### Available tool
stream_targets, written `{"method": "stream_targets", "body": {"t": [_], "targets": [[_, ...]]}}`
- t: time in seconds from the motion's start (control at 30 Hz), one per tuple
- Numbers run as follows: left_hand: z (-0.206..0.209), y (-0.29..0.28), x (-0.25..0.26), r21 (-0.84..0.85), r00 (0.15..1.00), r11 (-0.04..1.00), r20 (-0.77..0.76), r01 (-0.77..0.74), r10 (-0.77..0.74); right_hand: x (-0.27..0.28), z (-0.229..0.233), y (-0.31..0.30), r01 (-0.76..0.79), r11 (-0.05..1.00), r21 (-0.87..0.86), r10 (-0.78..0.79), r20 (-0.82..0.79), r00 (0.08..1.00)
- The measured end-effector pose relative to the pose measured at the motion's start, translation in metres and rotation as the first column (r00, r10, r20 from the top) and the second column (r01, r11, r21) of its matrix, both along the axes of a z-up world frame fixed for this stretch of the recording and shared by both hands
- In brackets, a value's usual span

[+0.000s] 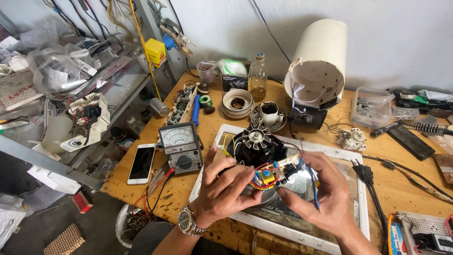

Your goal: The person holds a cylindrical electronic device with a fan and circuit board, manipulating the wires and components. They use a screwdriver to adjust parts on the circuit board and handle the device with both hands throughout the process.

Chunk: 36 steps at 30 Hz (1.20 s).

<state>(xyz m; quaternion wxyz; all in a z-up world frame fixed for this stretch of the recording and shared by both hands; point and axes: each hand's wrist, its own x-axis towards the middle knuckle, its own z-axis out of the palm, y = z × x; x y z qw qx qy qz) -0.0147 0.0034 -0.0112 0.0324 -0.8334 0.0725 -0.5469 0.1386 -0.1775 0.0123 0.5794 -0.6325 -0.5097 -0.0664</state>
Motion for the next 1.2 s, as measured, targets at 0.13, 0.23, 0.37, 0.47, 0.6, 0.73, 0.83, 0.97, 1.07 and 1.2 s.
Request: {"method": "stream_targets", "body": {"t": [0.13,0.23,0.37,0.47,0.6,0.73,0.83,0.97,1.07,1.2], "targets": [[0.003,-0.001,-0.007,-0.013,0.995,0.999,-0.093,0.046,-0.047,0.002,-0.005,-0.004,0.030,1.000,-0.005,-0.030,0.091,0.995],[0.007,-0.002,-0.008,0.002,0.994,0.997,-0.079,0.075,-0.075,0.016,-0.019,-0.005,-0.108,0.991,0.074,0.095,0.155,0.983],[-0.023,0.002,-0.011,-0.018,0.995,0.999,-0.093,0.040,-0.042,0.024,-0.030,-0.008,-0.199,0.977,0.074,0.181,0.199,0.963],[-0.036,0.001,-0.016,-0.020,0.997,0.999,-0.072,0.029,-0.030,0.024,-0.025,-0.009,-0.237,0.966,0.103,0.209,0.230,0.950],[-0.004,-0.012,-0.024,-0.033,0.990,0.999,-0.140,-0.035,0.030,0.031,-0.017,-0.013,-0.219,0.976,-0.001,0.207,0.335,0.919],[-0.019,-0.002,-0.014,-0.055,0.991,0.998,-0.131,0.024,-0.031,0.031,0.002,-0.014,-0.258,0.965,-0.039,0.255,0.355,0.900],[-0.022,-0.004,-0.009,-0.120,0.989,0.988,-0.099,0.095,-0.107,0.036,-0.003,-0.015,-0.262,0.963,-0.063,0.265,0.393,0.880],[-0.017,-0.008,-0.016,-0.039,0.995,0.995,-0.035,0.088,-0.089,0.039,-0.009,-0.019,-0.298,0.949,-0.104,0.315,0.377,0.871],[-0.005,-0.012,-0.026,-0.134,0.984,0.989,-0.158,0.057,-0.078,0.034,-0.012,-0.028,-0.220,0.958,-0.183,0.275,0.375,0.885],[-0.008,-0.004,-0.026,-0.069,0.984,0.995,-0.156,0.077,-0.087,0.030,-0.013,-0.028,-0.268,0.951,-0.153,0.307,0.390,0.868]]}}
